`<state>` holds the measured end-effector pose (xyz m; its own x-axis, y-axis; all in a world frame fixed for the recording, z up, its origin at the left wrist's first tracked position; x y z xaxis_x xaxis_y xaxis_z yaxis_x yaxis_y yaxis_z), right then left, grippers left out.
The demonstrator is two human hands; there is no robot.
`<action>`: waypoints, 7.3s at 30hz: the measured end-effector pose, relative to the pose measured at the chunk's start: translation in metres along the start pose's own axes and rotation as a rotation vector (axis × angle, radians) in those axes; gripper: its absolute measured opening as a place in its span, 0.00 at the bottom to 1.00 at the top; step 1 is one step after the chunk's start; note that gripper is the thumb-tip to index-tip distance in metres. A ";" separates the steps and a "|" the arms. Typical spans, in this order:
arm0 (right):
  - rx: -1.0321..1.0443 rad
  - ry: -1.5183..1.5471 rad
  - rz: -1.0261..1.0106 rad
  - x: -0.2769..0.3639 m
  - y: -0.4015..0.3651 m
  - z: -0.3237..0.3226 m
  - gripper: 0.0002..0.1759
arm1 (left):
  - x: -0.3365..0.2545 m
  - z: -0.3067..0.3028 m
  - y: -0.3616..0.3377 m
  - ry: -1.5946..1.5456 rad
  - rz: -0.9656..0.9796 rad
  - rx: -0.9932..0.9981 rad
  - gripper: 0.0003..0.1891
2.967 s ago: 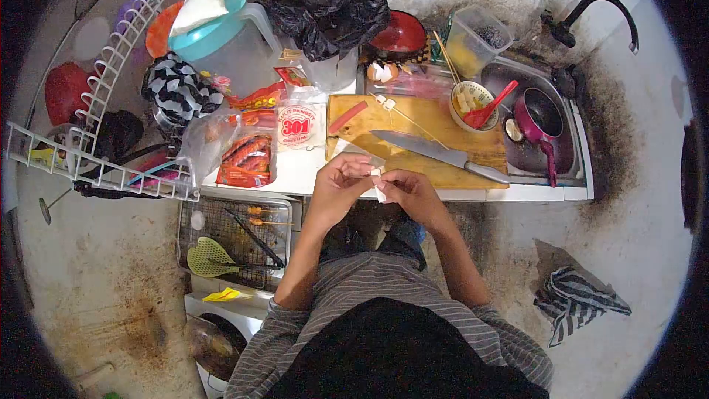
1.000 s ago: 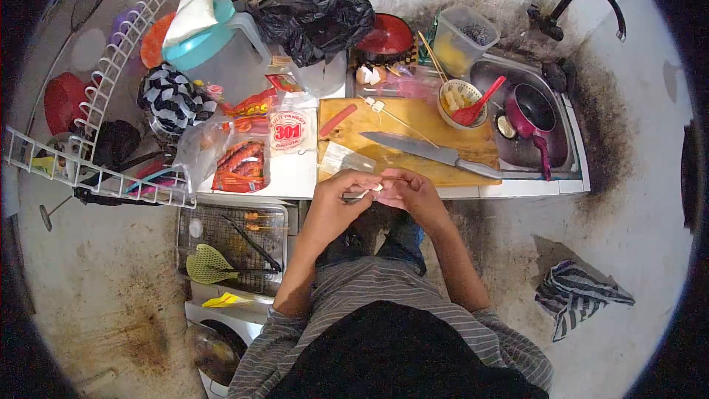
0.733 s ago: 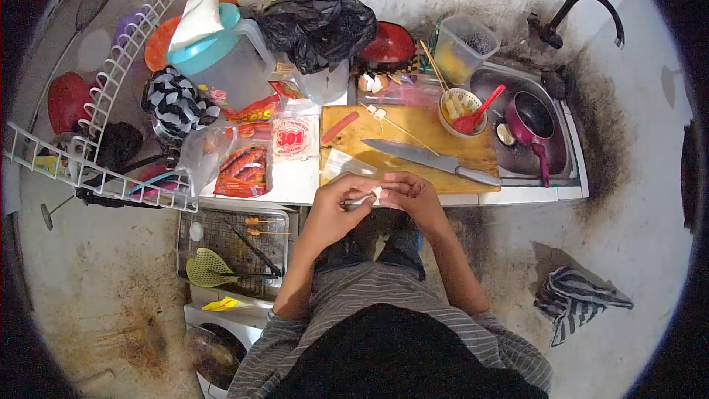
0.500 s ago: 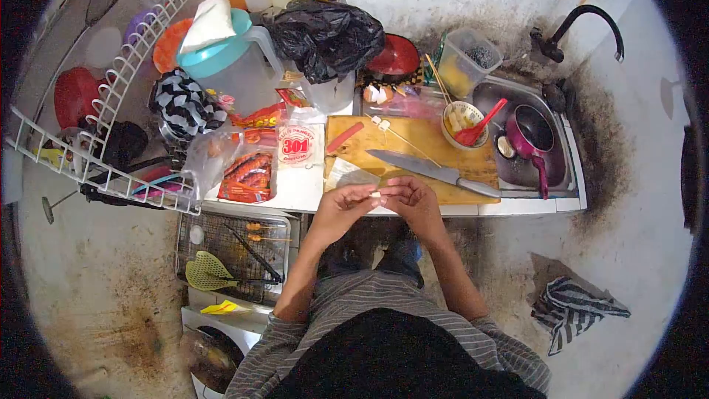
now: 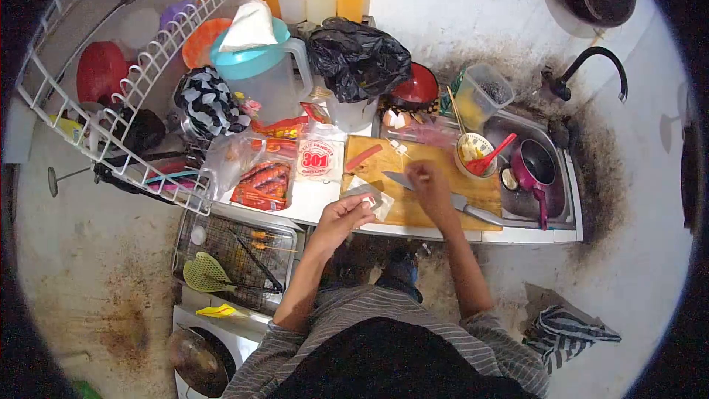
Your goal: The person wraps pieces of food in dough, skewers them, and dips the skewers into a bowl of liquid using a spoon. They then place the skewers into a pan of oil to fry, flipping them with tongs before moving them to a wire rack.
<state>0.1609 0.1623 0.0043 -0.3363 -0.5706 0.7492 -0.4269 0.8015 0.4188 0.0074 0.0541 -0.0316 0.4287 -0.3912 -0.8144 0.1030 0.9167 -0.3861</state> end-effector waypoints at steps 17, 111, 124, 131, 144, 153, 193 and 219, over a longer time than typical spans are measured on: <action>-0.004 -0.375 -0.147 0.006 0.025 -0.013 0.07 | -0.027 -0.034 -0.016 -0.593 0.057 0.145 0.12; -0.066 0.241 0.211 0.061 -0.070 0.011 0.06 | -0.025 -0.003 -0.007 -0.092 0.027 -0.191 0.12; -0.060 0.442 0.282 0.023 -0.087 0.007 0.08 | -0.017 0.039 0.010 0.051 0.003 -0.074 0.14; -0.106 0.451 0.355 0.012 -0.091 -0.013 0.10 | -0.004 0.075 0.031 0.122 0.034 0.092 0.18; -0.163 0.516 0.358 -0.006 -0.070 -0.052 0.07 | -0.018 0.110 0.065 0.180 -0.044 0.035 0.12; -0.171 0.615 0.413 -0.030 -0.063 -0.074 0.06 | -0.022 0.137 0.085 0.243 -0.054 0.038 0.12; 0.197 0.259 0.022 -0.119 0.031 -0.202 0.09 | -0.006 0.168 0.101 0.746 0.332 -0.449 0.08; 0.144 0.437 0.222 -0.163 0.038 -0.220 0.12 | -0.071 0.190 0.117 1.375 0.274 -0.452 0.10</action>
<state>0.3839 0.3247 0.0107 -0.0631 -0.2363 0.9696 -0.5069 0.8445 0.1728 0.1600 0.2048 0.0634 -0.8093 -0.2187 -0.5451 -0.2329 0.9715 -0.0441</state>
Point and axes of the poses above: each hand's wrist, its own y-axis towards the middle knuckle, its own z-axis out of the palm, x = y × z, the point moved 8 cm from there along y, towards the middle knuckle, and after that the axes turned 12 degrees about -z, right-handed, at the moved point
